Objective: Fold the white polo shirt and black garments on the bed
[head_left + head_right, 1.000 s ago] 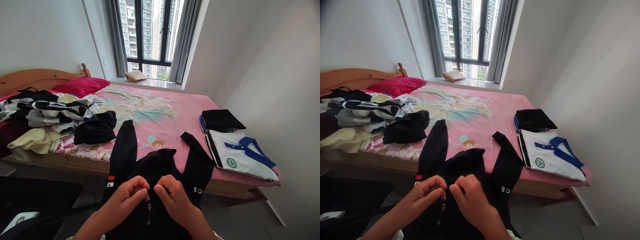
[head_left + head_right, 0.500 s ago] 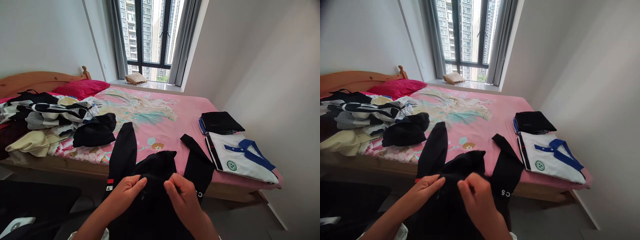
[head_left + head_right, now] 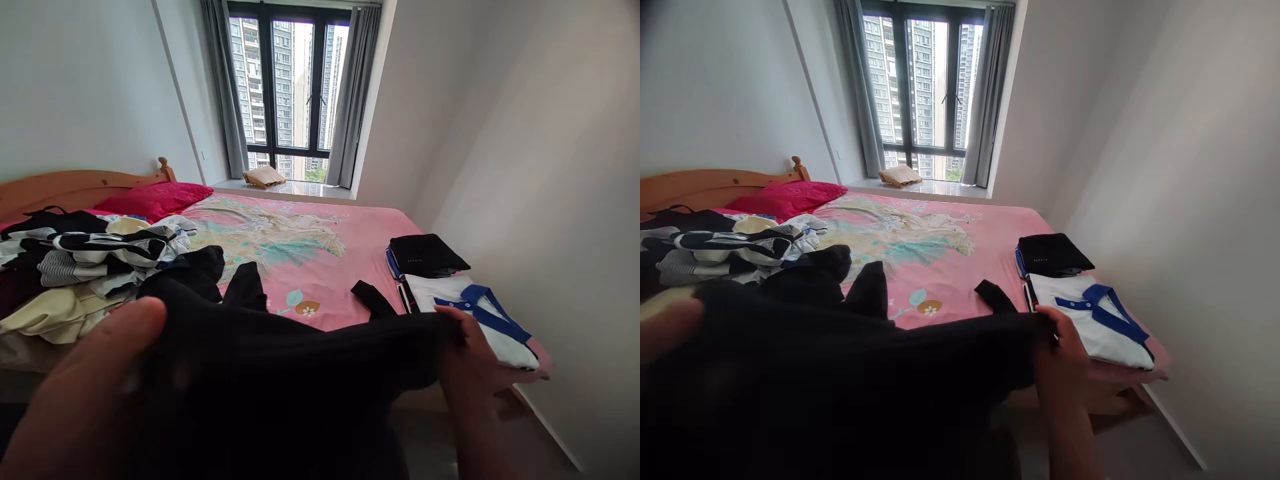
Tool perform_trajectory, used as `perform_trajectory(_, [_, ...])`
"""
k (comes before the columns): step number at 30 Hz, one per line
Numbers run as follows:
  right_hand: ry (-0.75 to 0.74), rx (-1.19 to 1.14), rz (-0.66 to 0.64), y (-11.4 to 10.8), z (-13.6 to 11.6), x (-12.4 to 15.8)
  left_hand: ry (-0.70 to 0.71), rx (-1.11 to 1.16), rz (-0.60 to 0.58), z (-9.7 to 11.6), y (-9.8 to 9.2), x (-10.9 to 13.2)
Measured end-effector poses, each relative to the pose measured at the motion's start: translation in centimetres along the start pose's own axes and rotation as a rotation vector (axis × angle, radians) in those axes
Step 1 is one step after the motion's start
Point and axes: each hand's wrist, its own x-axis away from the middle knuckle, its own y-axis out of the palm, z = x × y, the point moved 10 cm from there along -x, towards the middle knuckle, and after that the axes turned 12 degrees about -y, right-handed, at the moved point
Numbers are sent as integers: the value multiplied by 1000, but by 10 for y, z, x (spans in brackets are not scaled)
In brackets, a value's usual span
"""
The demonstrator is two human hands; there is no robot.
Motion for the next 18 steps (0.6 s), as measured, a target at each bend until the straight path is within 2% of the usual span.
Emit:
perform_trajectory(2, [-63,42,-131,19,-7,-11,-71,-126,-94,-9,16,-14])
perform_trajectory(4, [-133,0,-304,47,-28,5,-142,-260,-240,-26,43,-21])
perform_trajectory(6, [-129,-178,-446,69,-57,39,-205,-303,-387,-49,74,-15])
perform_trajectory(8, [-53,-391,-664,93,-91,86,-271,-241,-487,-71,100,0])
perform_trajectory(10, [25,-522,-821,109,-121,125,-324,-184,-545,-87,117,18])
perform_trajectory(13, [102,-606,-881,126,-145,151,-328,-178,-604,-92,128,40])
perform_trajectory(18, [37,-566,-809,140,-151,149,-218,-331,-667,-80,128,51])
